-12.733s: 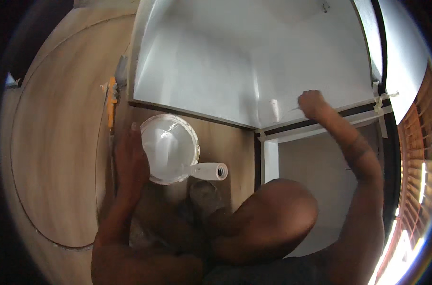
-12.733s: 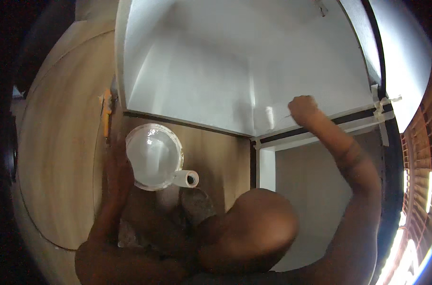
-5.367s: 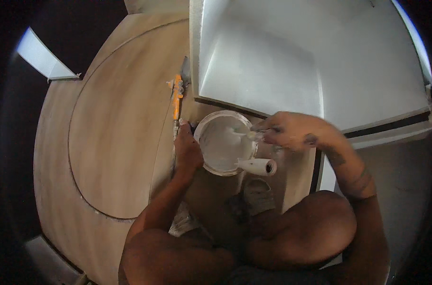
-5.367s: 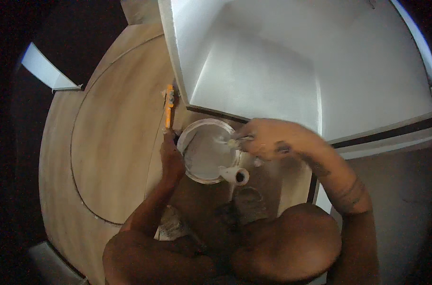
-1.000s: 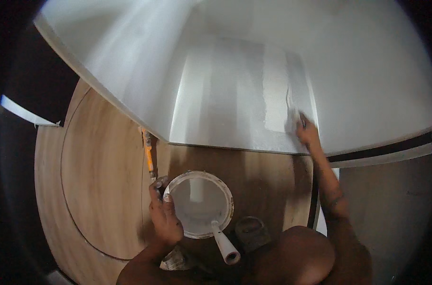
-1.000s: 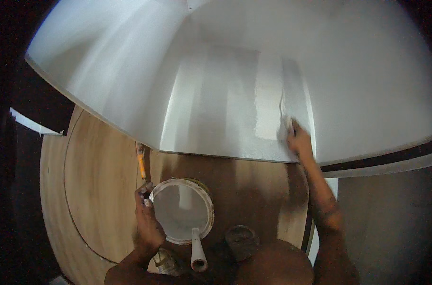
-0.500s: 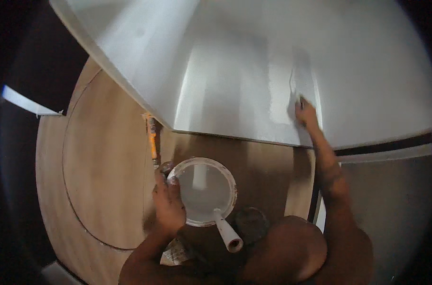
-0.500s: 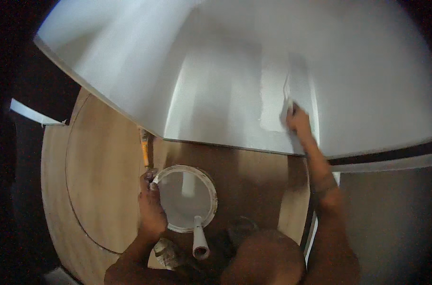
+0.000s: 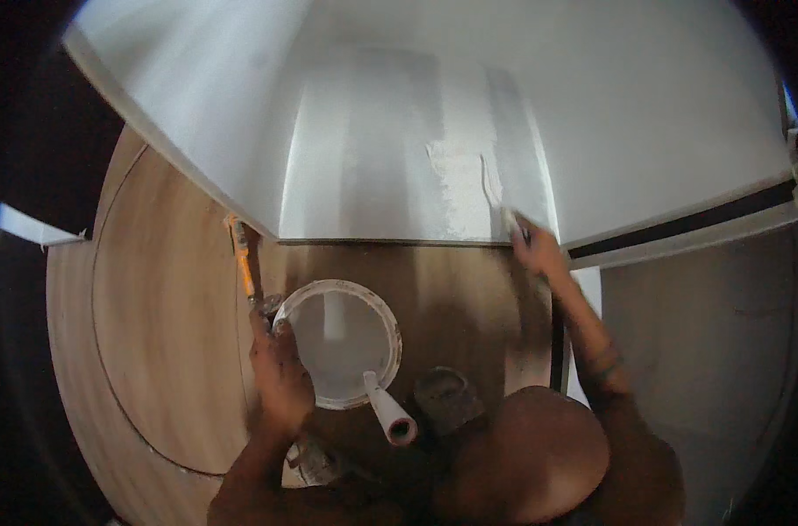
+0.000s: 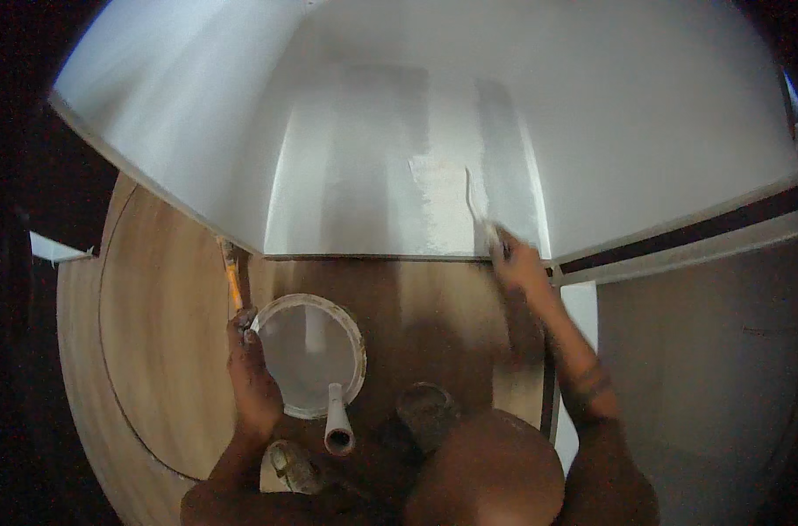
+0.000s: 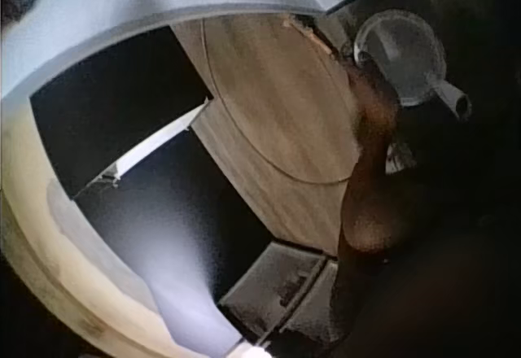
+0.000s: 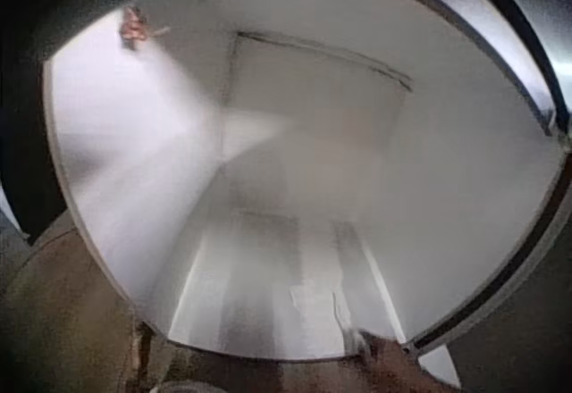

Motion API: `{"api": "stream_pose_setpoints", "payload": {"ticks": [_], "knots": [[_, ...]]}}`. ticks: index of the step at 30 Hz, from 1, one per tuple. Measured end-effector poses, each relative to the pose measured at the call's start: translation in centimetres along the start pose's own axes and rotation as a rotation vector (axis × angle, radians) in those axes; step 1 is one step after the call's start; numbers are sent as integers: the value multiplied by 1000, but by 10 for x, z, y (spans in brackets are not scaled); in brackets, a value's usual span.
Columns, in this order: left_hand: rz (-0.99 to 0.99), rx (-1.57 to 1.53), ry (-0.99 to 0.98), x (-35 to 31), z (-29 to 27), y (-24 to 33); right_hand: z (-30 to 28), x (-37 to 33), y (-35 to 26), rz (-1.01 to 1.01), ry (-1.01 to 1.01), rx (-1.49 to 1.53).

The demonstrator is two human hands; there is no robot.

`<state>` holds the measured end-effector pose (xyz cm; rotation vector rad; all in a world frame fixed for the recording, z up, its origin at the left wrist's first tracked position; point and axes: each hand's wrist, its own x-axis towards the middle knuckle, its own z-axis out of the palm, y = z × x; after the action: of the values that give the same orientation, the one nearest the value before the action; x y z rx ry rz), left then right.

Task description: Painting the interior of a white wooden cabinet using a roller.

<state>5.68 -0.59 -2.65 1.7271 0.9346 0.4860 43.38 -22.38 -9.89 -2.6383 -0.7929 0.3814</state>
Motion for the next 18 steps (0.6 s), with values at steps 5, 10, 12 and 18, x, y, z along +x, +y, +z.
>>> {"api": "stream_pose_setpoints", "payload": {"ticks": [5, 10, 12, 18], "knots": [[61, 12, 108, -1, 4, -2, -32, 103, -38, -66, -200, 185], [-45, 59, 111, -2, -2, -19, -76, 56, -37, 1, -331, 5], [37, 20, 129, 1, 1, -19, -115, 20, -31, 85, -355, -161], [-13, 71, 112, 8, -2, -11, -219, -7, -71, -27, -315, -507]]}}
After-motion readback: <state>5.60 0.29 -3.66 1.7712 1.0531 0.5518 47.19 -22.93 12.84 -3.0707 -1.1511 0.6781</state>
